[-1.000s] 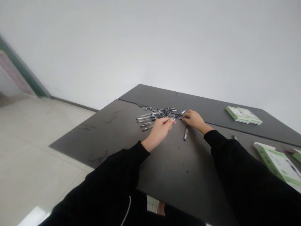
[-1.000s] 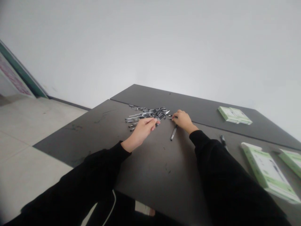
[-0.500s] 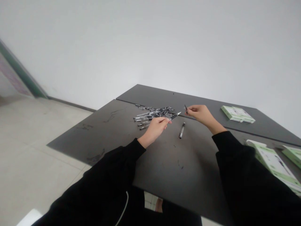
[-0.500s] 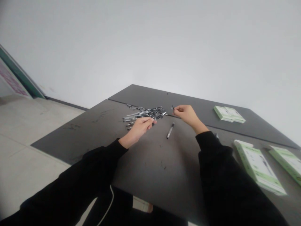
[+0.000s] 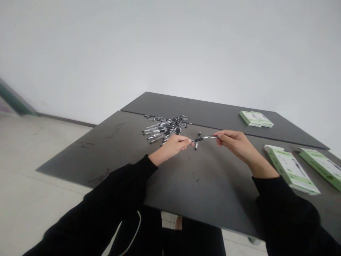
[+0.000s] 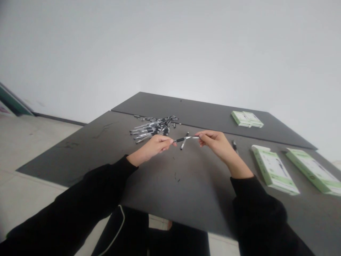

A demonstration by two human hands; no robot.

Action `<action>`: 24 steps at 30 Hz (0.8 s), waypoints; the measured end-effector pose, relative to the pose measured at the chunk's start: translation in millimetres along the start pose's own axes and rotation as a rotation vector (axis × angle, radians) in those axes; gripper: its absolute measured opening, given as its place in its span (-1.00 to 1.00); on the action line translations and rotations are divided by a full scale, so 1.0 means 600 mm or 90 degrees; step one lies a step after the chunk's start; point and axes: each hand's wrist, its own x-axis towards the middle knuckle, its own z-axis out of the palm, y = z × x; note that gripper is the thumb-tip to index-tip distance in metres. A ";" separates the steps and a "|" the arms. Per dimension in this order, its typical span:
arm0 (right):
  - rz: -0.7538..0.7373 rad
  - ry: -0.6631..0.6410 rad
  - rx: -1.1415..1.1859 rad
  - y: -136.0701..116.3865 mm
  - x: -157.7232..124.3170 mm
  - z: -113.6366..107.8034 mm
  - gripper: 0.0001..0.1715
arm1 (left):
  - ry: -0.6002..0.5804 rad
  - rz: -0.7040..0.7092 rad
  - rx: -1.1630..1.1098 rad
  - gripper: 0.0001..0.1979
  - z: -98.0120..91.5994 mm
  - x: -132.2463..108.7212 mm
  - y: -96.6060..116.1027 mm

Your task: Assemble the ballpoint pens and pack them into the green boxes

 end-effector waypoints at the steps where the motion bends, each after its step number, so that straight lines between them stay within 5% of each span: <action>1: -0.009 0.000 -0.020 0.002 -0.001 0.002 -0.54 | -0.002 -0.005 0.003 -0.62 0.001 0.000 -0.002; 16: -0.058 0.024 -0.105 0.000 -0.008 0.009 -0.54 | 0.011 -0.014 -0.005 -0.67 -0.016 0.000 0.009; 24: -0.067 -0.038 -0.190 -0.004 -0.012 0.026 -0.56 | -0.031 -0.006 0.057 -0.63 -0.014 -0.002 0.004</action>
